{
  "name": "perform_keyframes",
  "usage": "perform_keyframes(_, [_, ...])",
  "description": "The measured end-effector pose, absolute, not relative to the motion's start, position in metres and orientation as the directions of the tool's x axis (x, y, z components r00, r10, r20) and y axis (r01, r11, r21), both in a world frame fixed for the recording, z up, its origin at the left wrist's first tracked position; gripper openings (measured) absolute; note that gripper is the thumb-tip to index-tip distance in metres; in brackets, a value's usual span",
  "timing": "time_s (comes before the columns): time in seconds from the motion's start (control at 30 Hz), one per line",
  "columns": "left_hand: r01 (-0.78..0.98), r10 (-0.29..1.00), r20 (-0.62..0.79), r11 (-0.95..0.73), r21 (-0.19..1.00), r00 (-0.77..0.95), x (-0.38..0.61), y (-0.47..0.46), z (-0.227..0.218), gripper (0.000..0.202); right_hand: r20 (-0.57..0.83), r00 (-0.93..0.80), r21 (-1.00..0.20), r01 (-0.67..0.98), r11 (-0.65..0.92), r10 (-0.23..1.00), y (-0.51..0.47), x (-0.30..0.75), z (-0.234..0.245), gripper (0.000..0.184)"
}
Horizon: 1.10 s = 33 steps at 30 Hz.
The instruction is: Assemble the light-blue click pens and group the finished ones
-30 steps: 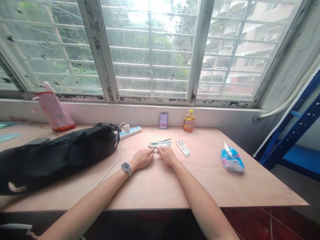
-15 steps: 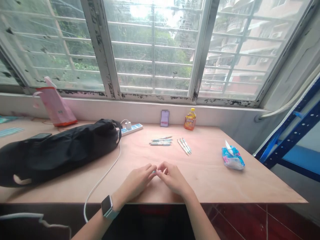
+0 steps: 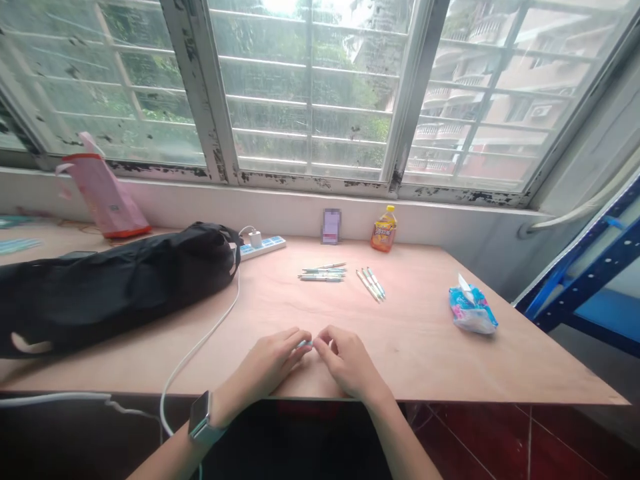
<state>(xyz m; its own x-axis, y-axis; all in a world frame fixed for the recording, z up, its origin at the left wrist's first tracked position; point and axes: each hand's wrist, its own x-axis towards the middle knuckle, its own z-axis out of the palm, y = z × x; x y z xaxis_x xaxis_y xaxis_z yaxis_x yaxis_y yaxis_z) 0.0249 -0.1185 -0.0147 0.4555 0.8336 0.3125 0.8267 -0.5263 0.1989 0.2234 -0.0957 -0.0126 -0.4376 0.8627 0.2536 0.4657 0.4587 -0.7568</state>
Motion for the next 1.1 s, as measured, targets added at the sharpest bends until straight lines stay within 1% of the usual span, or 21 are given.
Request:
perform_keyframes(0.07, [0.825,0.833,0.314,-0.527,0.203,0.455,0.0249,-0.1179,-0.0154,0.008,0.254,-0.431,-0.747,0.481,0.459,0.866,-0.0951,0.2229,-0.0129,0.039])
perform_keyframes(0.13, [0.823,0.832,0.313,-0.530,0.204,0.458,0.0251,-0.1173,-0.0156,0.008,0.258,-0.438,-0.732,0.493,0.470,0.861,-0.0946,0.2232,-0.0134,0.041])
perform_keyframes(0.2, [0.829,0.838,0.306,-0.520,0.205,0.451,0.0253,-0.1169,-0.0152,0.008,0.274,-0.443,-0.719,0.495,0.487,0.854,-0.0946,0.2243,-0.0137,0.032])
perform_keyframes(0.3, [0.833,0.849,0.301,-0.506,0.224,0.434,0.0251,-0.1169,-0.0149,0.010,0.305,-0.439,-0.738,0.452,0.501,0.845,-0.0957,0.2266,-0.0138,0.008])
perform_keyframes(0.33, [0.830,0.849,0.305,-0.506,0.233,0.432,0.0249,-0.1170,-0.0152,0.012,0.310,-0.440,-0.751,0.430,0.501,0.843,-0.0959,0.2271,-0.0137,0.007])
perform_keyframes(0.43, [0.813,0.832,0.332,-0.530,0.242,0.444,0.0239,-0.1175,-0.0168,0.019,0.311,-0.427,-0.774,0.405,0.487,0.849,-0.0954,0.2271,-0.0129,0.013])
perform_keyframes(0.5, [0.799,0.814,0.353,-0.555,0.233,0.462,0.0235,-0.1176,-0.0178,0.022,0.304,-0.413,-0.764,0.433,0.479,0.858,-0.0950,0.2262,-0.0120,0.026])
perform_keyframes(0.53, [0.795,0.808,0.359,-0.561,0.229,0.467,0.0235,-0.1177,-0.0180,0.022,0.301,-0.410,-0.757,0.447,0.477,0.861,-0.0949,0.2258,-0.0116,0.030])
perform_keyframes(0.57, [0.795,0.807,0.361,-0.562,0.226,0.468,0.0237,-0.1177,-0.0180,0.023,0.300,-0.408,-0.755,0.451,0.477,0.862,-0.0950,0.2256,-0.0112,0.031])
perform_keyframes(0.67, [0.808,0.823,0.348,-0.540,0.235,0.449,0.0245,-0.1177,-0.0170,0.026,0.326,-0.391,-0.780,0.403,0.479,0.860,-0.0954,0.2262,-0.0110,0.019])
perform_keyframes(0.73, [0.823,0.842,0.335,-0.511,0.247,0.422,0.0250,-0.1177,-0.0162,0.028,0.345,-0.348,-0.802,0.374,0.466,0.872,-0.0947,0.2274,-0.0118,0.014])
perform_keyframes(0.93, [0.858,0.870,0.314,-0.458,0.233,0.380,0.0255,-0.1184,-0.0168,0.033,0.287,-0.180,-0.841,0.423,0.338,0.941,-0.0891,0.2306,-0.0146,0.018])
perform_keyframes(1.0, [0.863,0.872,0.316,-0.452,0.225,0.374,0.0259,-0.1187,-0.0169,0.033,0.283,-0.187,-0.839,0.428,0.337,0.941,-0.0892,0.2305,-0.0140,0.018])
perform_keyframes(1.1, [0.866,0.877,0.315,-0.443,0.235,0.363,0.0267,-0.1189,-0.0164,0.030,0.293,-0.251,-0.827,0.418,0.376,0.923,-0.0916,0.2293,-0.0121,0.018])
